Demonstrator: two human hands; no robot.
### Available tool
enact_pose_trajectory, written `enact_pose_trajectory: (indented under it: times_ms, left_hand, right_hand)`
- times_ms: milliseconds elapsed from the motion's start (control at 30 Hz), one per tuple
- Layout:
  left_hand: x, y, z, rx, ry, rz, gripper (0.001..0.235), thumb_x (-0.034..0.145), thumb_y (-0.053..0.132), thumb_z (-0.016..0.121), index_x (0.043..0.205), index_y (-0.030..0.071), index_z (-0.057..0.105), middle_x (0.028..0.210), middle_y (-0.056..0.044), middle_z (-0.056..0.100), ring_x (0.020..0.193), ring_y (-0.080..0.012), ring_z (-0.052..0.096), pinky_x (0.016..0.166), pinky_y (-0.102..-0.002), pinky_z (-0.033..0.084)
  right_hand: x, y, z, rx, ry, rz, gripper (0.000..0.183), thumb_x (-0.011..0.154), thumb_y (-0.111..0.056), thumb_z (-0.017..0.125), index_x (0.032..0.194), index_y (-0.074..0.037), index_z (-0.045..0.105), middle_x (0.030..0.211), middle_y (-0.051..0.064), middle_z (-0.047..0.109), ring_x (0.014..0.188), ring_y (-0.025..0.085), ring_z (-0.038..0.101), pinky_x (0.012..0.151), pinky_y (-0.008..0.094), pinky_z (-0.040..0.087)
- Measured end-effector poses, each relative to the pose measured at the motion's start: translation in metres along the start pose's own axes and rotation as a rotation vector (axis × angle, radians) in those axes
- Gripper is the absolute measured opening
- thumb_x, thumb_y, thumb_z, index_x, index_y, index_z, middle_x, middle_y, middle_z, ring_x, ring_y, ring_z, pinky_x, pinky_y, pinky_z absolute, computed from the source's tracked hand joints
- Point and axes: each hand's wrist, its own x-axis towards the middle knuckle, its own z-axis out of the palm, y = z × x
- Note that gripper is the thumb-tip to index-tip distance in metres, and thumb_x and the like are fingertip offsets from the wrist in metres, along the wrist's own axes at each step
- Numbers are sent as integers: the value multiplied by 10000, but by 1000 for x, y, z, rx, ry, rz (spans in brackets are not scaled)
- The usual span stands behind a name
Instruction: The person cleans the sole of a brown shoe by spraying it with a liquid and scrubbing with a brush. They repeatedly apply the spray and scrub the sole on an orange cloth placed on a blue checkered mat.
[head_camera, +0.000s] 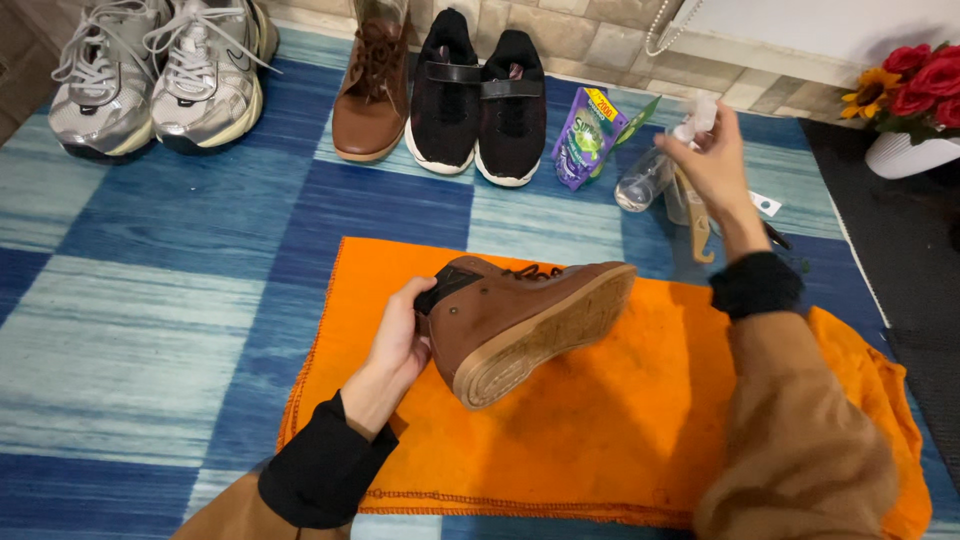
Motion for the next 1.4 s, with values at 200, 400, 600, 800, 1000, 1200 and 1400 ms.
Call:
enact_pose_trajectory:
  times_ms: [200,400,600,800,1000,1200,1400]
  left_hand:
    - [-9,3,5,63,43,-4,140,924,267,726,833,202,641,723,25,679,584,-151,617,501,-292,408]
    - [2,-3,-1,0,5,9,98,919,241,718,925,145,736,838,-34,778,683,-192,709,587,-298,528]
    - [-5,1,4,47,16,-1,103,924,264,700,908,163,711,814,-6,756,667,-162,680,579,-275,497]
    - [-7,1,5,58,11,29,79,923,251,704,890,179,697,791,5,737,641,-153,658,544,-270,460]
    - [-9,1,5,57,19,21,98,911,267,716,874,185,676,759,21,720,613,-142,651,521,-262,454]
    - [-6,0,4,48,6,18,89,918,254,706,887,171,698,786,9,738,638,-152,664,544,-272,475]
    - [-15,4,10,96,16,30,127,912,275,708,835,194,648,723,29,681,580,-137,611,490,-268,396]
  right_hand:
    - [-27,51,-85,-590,-82,34,509,956,-88,672,1460,-19,703,1376,224,723,1281,308,674,998,430,514]
    - [-74,51,-96,-1026,-60,361,479,1101,-531,654,1156,-75,790,1009,186,789,988,469,728,765,569,509]
    - [-101,7,-73,-575,-2,468,369,1125,-355,676,1282,-36,577,963,154,785,965,244,776,871,458,545]
    - [-101,46,-94,-429,285,359,47,1020,-147,695,1051,-118,715,835,15,722,785,110,774,630,284,591]
    - [-120,37,-99,-134,336,305,70,1087,-121,716,1139,-74,717,922,38,727,734,101,740,722,239,664]
    - [-133,71,-122,-34,341,297,43,1111,-123,715,1126,-83,717,876,51,716,719,106,730,683,230,647]
    - [-150,48,-119,-16,349,412,136,1095,-196,712,1170,-88,743,931,33,716,757,104,718,775,247,670]
